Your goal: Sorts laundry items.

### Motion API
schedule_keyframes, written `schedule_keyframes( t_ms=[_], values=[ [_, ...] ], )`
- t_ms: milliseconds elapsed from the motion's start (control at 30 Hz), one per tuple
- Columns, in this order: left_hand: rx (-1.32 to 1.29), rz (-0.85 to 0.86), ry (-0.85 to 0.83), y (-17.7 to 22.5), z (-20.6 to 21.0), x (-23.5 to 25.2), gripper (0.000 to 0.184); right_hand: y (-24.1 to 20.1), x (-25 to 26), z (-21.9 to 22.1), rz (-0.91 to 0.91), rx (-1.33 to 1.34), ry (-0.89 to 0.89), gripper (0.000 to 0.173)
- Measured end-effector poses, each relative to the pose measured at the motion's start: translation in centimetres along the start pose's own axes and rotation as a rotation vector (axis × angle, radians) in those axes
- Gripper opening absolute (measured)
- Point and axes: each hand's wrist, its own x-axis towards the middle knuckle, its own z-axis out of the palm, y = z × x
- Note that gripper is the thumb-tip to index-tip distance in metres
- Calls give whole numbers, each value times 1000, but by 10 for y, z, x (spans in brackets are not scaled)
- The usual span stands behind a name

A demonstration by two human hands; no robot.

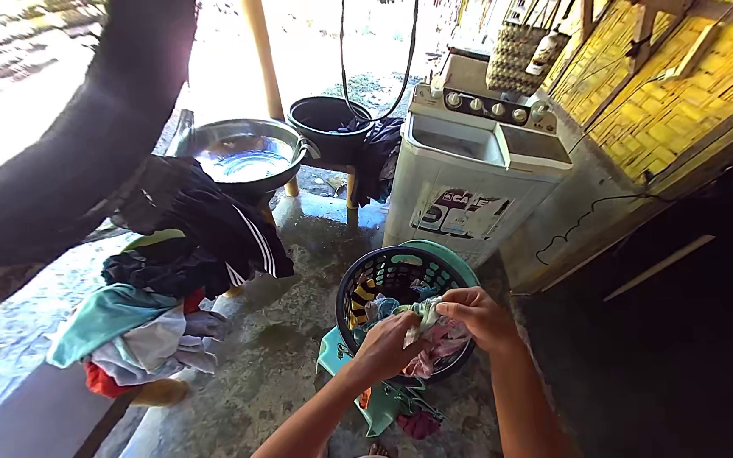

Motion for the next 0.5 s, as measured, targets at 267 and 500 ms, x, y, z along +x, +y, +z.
schedule_keyframes(
  t_ms=[267, 500],
  values=[
    [-306, 34, -91, -39, -57, -43, 29, 3, -1, 11, -38, 227, 245, 30],
    [-996, 51, 144, -45, -93, -69, 29, 21, 17, 14, 15, 107, 141, 26]
  ],
)
